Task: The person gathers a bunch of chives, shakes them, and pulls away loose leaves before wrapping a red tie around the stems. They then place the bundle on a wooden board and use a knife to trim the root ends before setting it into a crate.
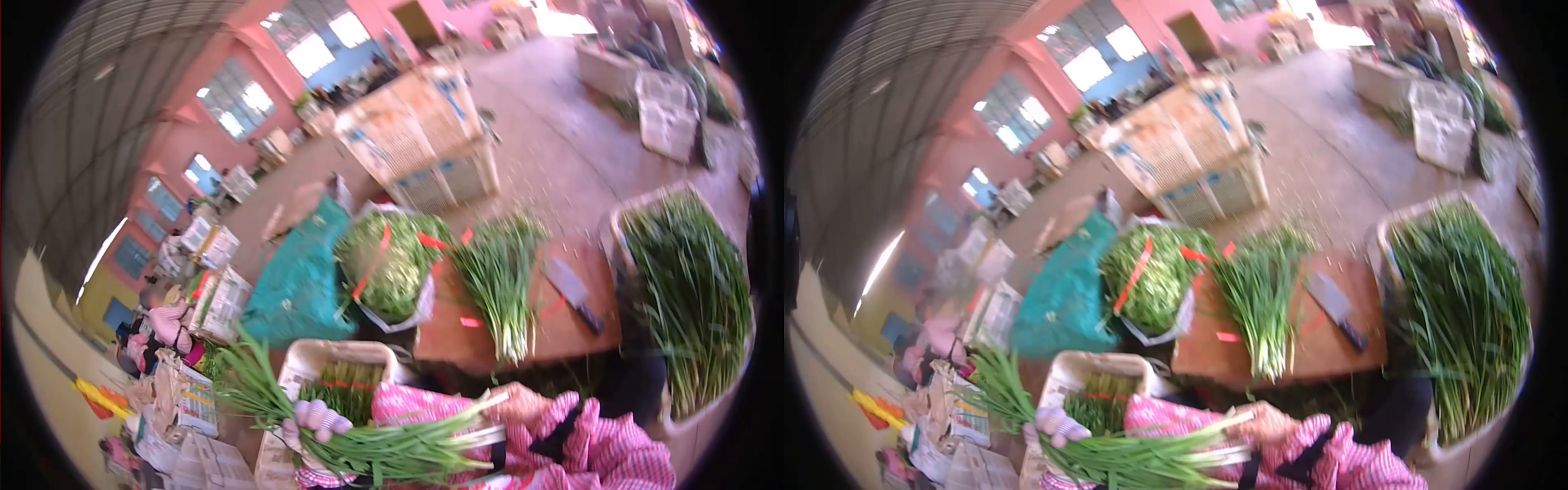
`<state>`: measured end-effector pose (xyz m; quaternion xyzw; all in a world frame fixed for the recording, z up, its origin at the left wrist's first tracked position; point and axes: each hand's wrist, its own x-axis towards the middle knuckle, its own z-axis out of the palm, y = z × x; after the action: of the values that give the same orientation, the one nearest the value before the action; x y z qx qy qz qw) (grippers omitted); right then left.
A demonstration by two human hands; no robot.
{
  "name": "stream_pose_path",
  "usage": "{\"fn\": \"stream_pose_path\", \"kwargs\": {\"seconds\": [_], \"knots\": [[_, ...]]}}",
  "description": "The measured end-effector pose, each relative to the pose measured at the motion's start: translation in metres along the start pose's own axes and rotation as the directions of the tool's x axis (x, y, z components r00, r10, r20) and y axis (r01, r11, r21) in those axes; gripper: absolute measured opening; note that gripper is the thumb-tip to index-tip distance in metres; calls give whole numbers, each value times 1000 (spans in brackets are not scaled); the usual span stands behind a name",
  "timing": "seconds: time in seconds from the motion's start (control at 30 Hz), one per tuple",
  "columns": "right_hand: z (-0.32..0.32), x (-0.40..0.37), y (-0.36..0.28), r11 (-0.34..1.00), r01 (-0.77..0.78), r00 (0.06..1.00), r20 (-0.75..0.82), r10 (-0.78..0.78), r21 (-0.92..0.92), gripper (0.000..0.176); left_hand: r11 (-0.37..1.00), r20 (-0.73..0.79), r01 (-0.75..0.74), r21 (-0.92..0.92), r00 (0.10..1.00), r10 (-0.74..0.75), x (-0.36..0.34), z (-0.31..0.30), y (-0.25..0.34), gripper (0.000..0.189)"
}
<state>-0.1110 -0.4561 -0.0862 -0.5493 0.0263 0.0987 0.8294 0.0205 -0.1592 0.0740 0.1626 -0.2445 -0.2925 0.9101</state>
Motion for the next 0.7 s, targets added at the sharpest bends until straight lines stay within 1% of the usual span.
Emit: {"fn": "stream_pose_path", "kwargs": {"seconds": [0.03,0.07,0.13,0.17,0.2,0.23,0.27,0.3,0.33,0.37,0.4,0.43,0.47,0.53,0.6,0.63,0.67,0.7], "knots": [[-2,-1,4,1000,-9,1000,-1,9,-12,26,999,-61,-40,-21,997,39,0,6,-7,25],[-2,-3,5,998,-56,998,2,56,-28,25,999,-27,-31,-25,999,31,2,-1,-7,26],[1,-4,5,998,-50,999,15,51,-37,22,1000,34,2,0,999,-2,6,-4,-7,26],[3,-8,1,996,-38,999,19,39,-82,26,1000,55,-18,-6,998,18,8,5,-9,26],[3,-9,0,992,-28,999,21,31,-123,31,999,4,-20,-31,1000,20,9,19,-13,21],[1,-9,7,989,-40,999,-18,37,-145,29,998,-49,-21,-57,999,18,10,26,-14,17],[-1,-9,10,985,-54,997,-55,46,-165,27,997,-40,-34,-62,999,31,10,24,-13,17],[15,-14,-14,994,67,995,-67,-73,-87,27,998,4,13,-56,1000,-13,9,22,-10,20],[18,-18,-19,993,65,996,-62,-71,-98,27,997,45,60,-46,997,-58,7,21,-9,24],[20,-21,-21,998,62,997,-42,-61,17,27,999,15,33,0,999,-33,5,26,-10,23],[21,-22,-24,990,55,998,-22,-53,133,28,1000,16,25,-3,1000,-25,4,29,-11,23],[17,-22,-27,995,59,997,50,-64,86,46,998,46,26,60,999,-29,3,32,-11,23],[17,-22,-27,996,63,996,53,-66,63,42,992,76,25,124,997,-35,3,38,-11,23],[20,-20,-31,995,99,995,30,-99,22,36,991,62,10,137,998,-19,1,53,-13,23],[22,-18,-33,990,142,990,11,-142,-9,29,970,96,41,239,993,-66,3,64,-12,25],[23,-17,-34,983,180,984,-1,-180,-31,26,984,285,46,174,954,-95,10,58,-11,17],[21,-16,-34,975,216,976,-13,-217,-56,23,984,273,58,166,957,-102,13,57,-10,17],[18,-14,-34,962,259,965,-21,-262,-88,21,971,313,-60,233,950,-17,13,56,-8,18]]}}
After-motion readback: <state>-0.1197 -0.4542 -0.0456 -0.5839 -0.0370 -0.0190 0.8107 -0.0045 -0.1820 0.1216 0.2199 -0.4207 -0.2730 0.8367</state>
